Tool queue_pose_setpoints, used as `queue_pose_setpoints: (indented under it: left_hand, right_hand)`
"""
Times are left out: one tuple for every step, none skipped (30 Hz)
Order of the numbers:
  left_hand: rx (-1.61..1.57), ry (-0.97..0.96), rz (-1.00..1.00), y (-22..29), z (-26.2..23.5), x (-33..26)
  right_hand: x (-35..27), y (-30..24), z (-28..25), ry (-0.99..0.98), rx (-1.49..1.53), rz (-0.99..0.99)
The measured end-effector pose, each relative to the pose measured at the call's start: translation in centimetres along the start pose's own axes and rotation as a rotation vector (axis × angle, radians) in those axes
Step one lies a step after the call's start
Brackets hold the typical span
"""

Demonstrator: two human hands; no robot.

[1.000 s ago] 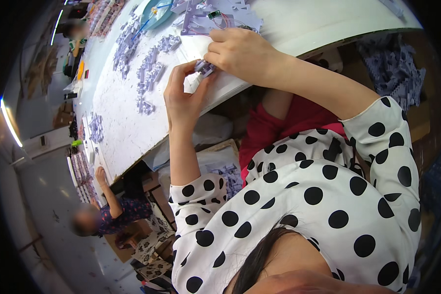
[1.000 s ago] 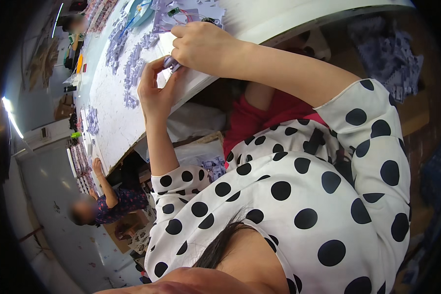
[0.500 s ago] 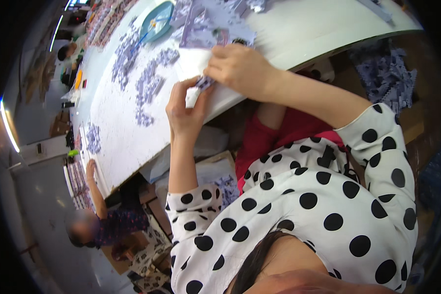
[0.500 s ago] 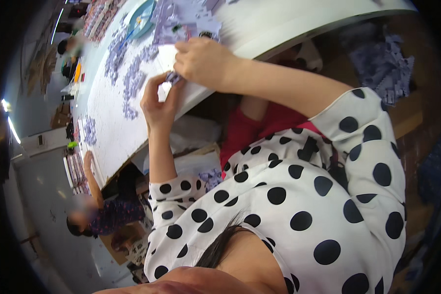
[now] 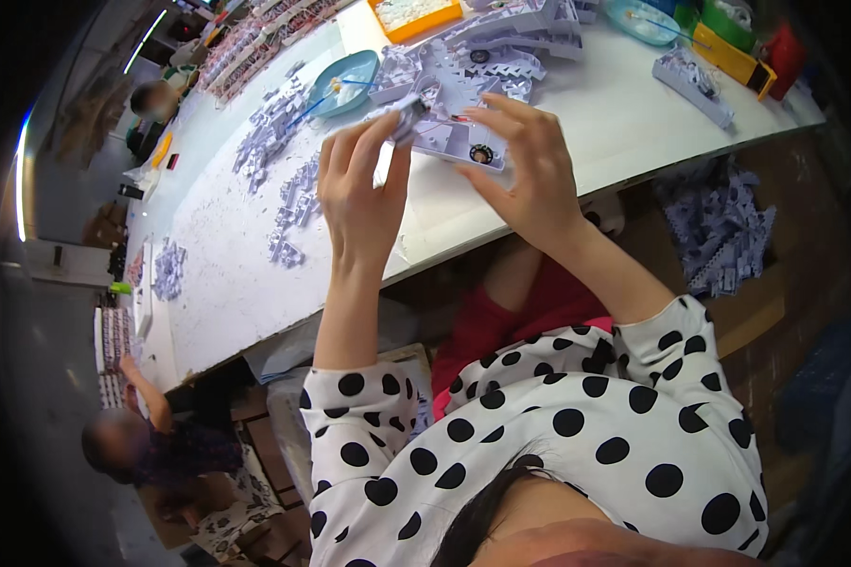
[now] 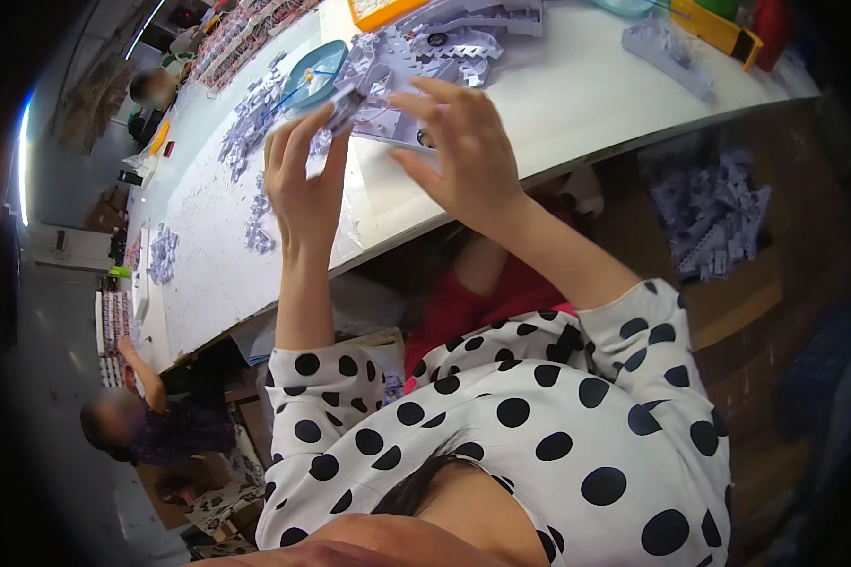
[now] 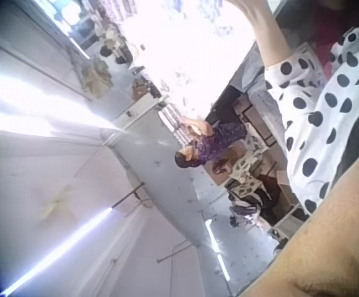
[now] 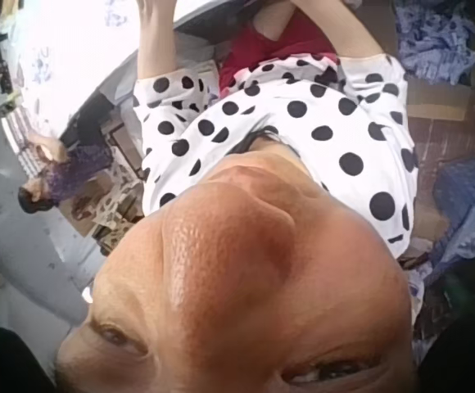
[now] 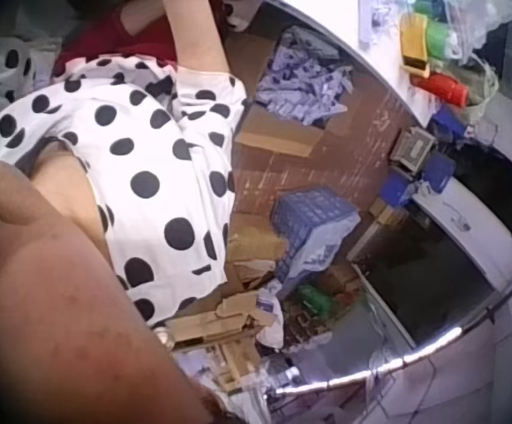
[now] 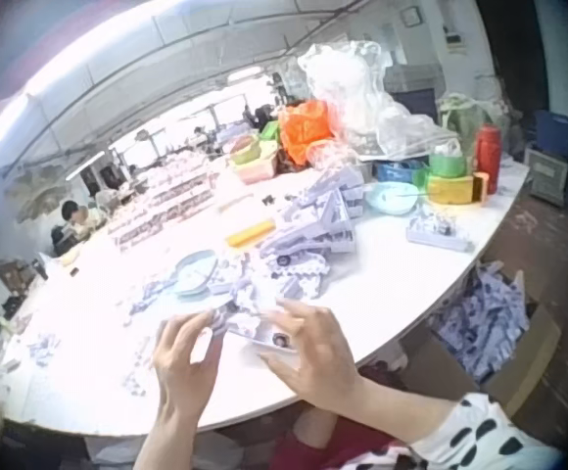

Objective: The person is assembling small electronic components by snapping pieces together and placing them into larger white plastic frames.

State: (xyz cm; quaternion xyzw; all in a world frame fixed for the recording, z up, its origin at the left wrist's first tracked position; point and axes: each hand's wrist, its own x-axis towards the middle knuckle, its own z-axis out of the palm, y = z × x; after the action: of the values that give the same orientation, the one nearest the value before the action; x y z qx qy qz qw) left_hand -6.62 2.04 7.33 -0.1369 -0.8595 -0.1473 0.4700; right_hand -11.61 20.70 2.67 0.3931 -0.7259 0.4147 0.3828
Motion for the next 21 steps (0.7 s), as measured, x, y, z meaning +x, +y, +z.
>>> queue_pose_setpoints:
  left_hand:
    - [0.015,-0.003,0.013,-0.5,0.9,0.4]
    - [0.03,-0.006,0.027,-0.8,1.6,0.7]
    - [0.016,0.002,0.026,-1.0,2.2,0.8]
    - [0.15,-0.082,0.034,-1.4,2.6,0.7]
    - [0.286,-0.168,0.043,-1.6,2.9,0.7]
    - [0.213,-0.245,-0.054,-1.4,3.7,0.1]
    - [0.194,-0.244,-0.04,-1.2,3.6,-0.3]
    - [0.173,-0.259,-0.074,-1.0,3.5,-0.7]
    - [0.142,-0.275,-0.104,-0.5,3.8,-1.0]
    - [0.045,-0.266,-0.174,0.3,3.7,-0.9]
    - [0.025,-0.268,-0.158,0.8,3.4,-1.2]
    - [0.015,-0.224,-0.223,1.1,3.1,-1.3]
    - [0.013,-0.174,-0.291,1.2,2.1,-1.4]
    - [-0.029,-0.13,-0.348,0.9,1.2,-1.9]
    - [-0.068,-0.089,-0.407,0.4,0.1,-2.6]
    - [-0.121,-0.024,-0.443,0.2,-0.1,-3.4]
    - [-0.148,0.044,-0.485,-0.2,-1.1,-4.2]
    - [-0.21,0.04,-0.562,-0.8,0.8,-5.4]
    - [-0.244,0.06,-0.595,-0.3,1.1,-5.2]
    - [-0.242,0.054,-0.583,-1.1,1.9,-6.4]
    - [-0.237,0.057,-0.581,-1.2,1.3,-6.9]
  right_hand:
    - [-0.9,0.6,0.5,0.09,0.015,0.127]
    - [-1.8,1.1,0.8,0.077,0.0,0.161]
    - [-2.2,1.2,0.9,0.073,-0.015,0.156]
    - [-2.7,1.0,1.0,0.006,-0.051,0.21]
    - [-2.9,0.6,1.2,-0.059,-0.084,0.266]
    - [-3.5,0.8,1.1,-0.097,-0.102,0.313]
    - [-3.5,0.9,1.3,-0.089,-0.122,0.32]
    - [-3.5,1.0,1.5,-0.111,-0.08,0.341]
    - [-3.5,1.4,1.4,-0.13,-0.047,0.366]
    - [-3.3,1.5,1.3,-0.118,-0.013,0.385]
    - [-3.3,1.6,1.6,-0.106,-0.035,0.393]
    - [-3.5,1.9,2.0,-0.117,0.049,0.417]
    - [-3.0,1.6,2.3,-0.128,0.142,0.431]
    - [-2.6,1.3,2.4,-0.119,0.206,0.439]
    - [-2.2,0.6,2.7,-0.111,0.275,0.447]
    - [-2.1,0.6,2.8,-0.099,0.338,0.488]
    - [-1.6,0.1,3.3,-0.089,0.33,0.491]
    - [-2.5,1.5,3.6,-0.111,0.366,0.558]
    - [-2.3,1.8,2.7,-0.094,0.43,0.585]
    - [-2.3,2.2,1.4,-0.069,0.417,0.593]
    - [-2.1,1.9,1.2,-0.068,0.422,0.59]
